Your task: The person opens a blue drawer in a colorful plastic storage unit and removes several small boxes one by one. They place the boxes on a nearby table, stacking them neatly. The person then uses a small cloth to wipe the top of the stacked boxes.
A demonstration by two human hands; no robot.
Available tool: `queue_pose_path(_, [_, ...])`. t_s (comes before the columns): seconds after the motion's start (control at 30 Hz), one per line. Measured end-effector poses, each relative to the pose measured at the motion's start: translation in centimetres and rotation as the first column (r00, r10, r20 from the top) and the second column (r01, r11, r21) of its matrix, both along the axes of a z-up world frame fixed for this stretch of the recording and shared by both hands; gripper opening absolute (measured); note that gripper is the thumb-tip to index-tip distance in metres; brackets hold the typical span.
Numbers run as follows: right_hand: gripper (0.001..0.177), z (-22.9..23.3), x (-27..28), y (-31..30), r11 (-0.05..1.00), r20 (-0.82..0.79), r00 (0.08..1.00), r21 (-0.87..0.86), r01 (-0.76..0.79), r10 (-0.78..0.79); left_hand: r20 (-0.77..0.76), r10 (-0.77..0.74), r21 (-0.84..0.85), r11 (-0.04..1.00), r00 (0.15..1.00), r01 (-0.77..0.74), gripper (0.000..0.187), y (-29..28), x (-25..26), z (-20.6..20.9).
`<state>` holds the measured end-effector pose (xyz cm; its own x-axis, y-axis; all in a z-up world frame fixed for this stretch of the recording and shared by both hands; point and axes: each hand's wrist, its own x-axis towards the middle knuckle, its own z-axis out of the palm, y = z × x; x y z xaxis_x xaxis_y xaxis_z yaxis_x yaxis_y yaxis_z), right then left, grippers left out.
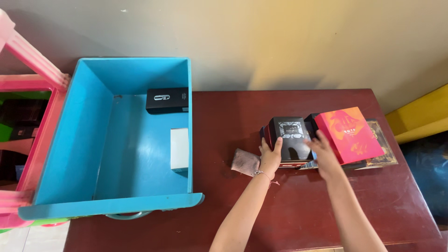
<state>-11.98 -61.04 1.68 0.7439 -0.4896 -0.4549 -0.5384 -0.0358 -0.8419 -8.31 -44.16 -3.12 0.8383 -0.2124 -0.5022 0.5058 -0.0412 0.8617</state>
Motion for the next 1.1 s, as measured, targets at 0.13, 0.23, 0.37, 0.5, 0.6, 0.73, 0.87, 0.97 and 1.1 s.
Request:
queue_pose_path(0.13, [0.075,2.7,1.5,0.5,0.998,0.256,0.964,0.027,0.062,-0.066,-0.035,-0.026,-0.087,0.996,0.999,0.023,0.100,2.2,-0.4,3.7])
queue_pose_path(0.23, [0.074,5.4,2.8,4.2,0.998,0.375,0.927,-0.063,0.002,0.022,0.114,0.027,-0.271,0.963,0.993,0.005,0.097,4.7,-0.6,7.6])
queue_pose_path(0.37, [0.078,7.3,3.8,11.4,0.970,0.443,0.868,-0.187,-0.153,0.223,0.218,0.044,-0.415,0.908,0.975,0.052,0.088,9.8,-0.8,11.9])
queue_pose_path(0.5, [0.081,8.3,4.4,19.0,0.943,0.455,0.830,-0.230,-0.240,0.323,0.269,0.039,-0.458,0.884,0.962,0.093,0.090,16.5,-1.3,15.7])
queue_pose_path(0.6, [0.077,8.7,5.3,23.9,0.922,0.421,0.829,-0.283,-0.265,0.368,0.341,0.057,-0.414,0.905,0.938,0.095,0.089,21.4,-0.6,17.4])
queue_pose_path(0.73, [0.068,8.1,6.0,28.9,0.933,0.292,0.893,-0.218,-0.287,0.343,0.357,0.114,-0.430,0.901,0.927,0.055,0.088,27.2,1.8,17.2])
queue_pose_path(0.87, [0.057,6.6,8.6,34.1,0.787,0.436,0.688,-0.518,-0.336,0.580,0.379,0.141,-0.374,0.927,0.915,0.012,0.085,32.2,5.2,14.9])
queue_pose_path(0.97, [0.055,6.0,9.6,37.6,0.781,0.419,0.693,-0.517,-0.349,0.587,0.341,0.132,-0.277,0.960,0.931,-0.035,0.087,34.9,8.4,12.7])
queue_pose_path(1.1, [0.064,5.1,11.2,41.5,0.793,0.266,0.799,-0.479,-0.376,0.540,0.259,0.124,-0.219,0.973,0.958,-0.067,0.088,37.5,12.2,9.2])
